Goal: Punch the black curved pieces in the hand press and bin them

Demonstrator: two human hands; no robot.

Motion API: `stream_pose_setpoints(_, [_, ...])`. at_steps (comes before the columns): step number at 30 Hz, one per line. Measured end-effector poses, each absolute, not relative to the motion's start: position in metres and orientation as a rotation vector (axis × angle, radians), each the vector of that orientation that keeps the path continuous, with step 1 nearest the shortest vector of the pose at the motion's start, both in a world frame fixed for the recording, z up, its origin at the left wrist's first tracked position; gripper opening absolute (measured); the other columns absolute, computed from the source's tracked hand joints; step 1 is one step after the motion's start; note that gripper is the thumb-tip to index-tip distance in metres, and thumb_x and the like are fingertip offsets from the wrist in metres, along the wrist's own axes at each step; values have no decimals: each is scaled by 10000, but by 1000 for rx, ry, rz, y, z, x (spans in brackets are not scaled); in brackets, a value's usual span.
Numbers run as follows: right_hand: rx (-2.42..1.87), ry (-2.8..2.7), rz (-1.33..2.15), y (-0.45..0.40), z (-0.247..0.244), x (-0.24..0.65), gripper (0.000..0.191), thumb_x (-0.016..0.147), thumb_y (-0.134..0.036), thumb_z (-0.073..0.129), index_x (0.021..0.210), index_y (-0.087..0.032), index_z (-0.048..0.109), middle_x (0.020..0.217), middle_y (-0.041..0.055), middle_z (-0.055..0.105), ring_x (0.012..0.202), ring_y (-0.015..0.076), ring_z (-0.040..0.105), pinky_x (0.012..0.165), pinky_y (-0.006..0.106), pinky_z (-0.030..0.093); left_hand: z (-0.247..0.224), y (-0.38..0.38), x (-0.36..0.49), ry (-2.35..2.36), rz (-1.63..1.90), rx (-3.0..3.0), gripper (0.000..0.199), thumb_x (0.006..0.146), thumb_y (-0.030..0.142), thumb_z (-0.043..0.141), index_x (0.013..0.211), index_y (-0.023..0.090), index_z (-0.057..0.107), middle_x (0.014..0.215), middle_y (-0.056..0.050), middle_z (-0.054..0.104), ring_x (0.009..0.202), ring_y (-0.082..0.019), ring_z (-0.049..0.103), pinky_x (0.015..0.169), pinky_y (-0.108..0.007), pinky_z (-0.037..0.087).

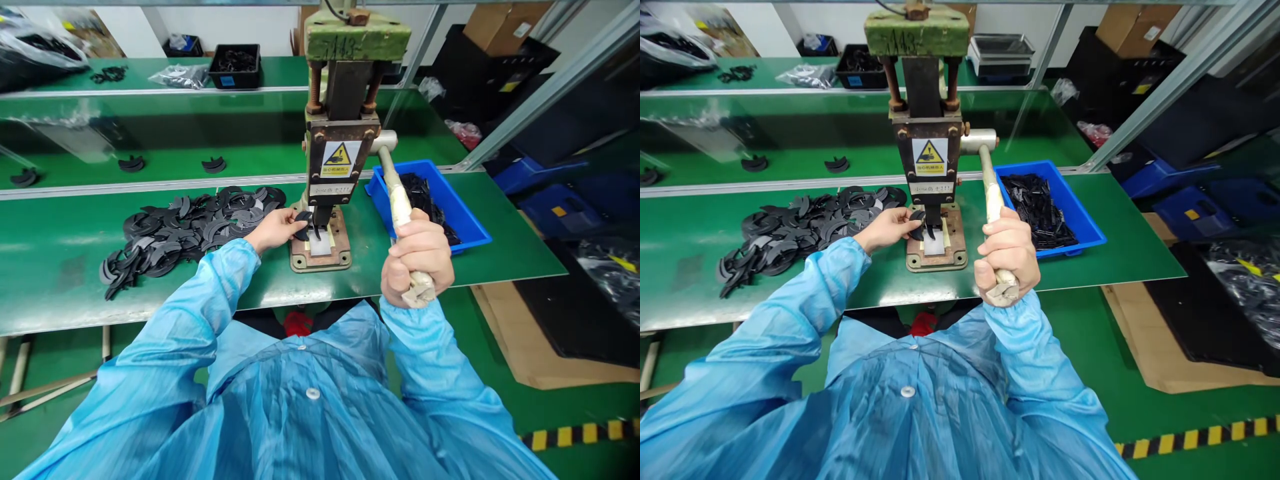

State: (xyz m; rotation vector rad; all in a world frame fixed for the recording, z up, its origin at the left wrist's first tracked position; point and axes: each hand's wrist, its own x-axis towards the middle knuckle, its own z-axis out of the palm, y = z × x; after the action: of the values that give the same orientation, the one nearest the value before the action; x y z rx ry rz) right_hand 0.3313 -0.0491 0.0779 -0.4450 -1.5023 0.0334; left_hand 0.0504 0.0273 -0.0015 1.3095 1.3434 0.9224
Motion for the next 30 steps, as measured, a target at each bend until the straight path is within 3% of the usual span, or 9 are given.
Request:
stream_pose_setpoints(10, [-436,-1513,45,-52,79,332,314,981,-410,708,771,-241,549,765,-38,616,951,181,723,1091,626,609,-5,27,49,1327,895,1282,384,784,426,937,850,165,664,718,-17,719,619,-133,641,587,-239,500])
stream_pose_setpoints(25, [-502,-1450,16,-50,75,329,394,963,-502,684,709,-265,499,665,-35,521,861,196,695,1019,620,626,15,31,53,1377,717,1162,429,824,342,959,727,182,572,607,25,614,506,-89,592,492,-197,521])
stream_pose_setpoints(30, [-468,-1450,18,-48,74,329,380,961,-485,697,719,-260,509,673,-36,527,869,190,697,1032,611,614,25,30,58,1405,602,988,379,863,327,933,768,181,597,608,-9,660,565,-155,719,537,-226,583])
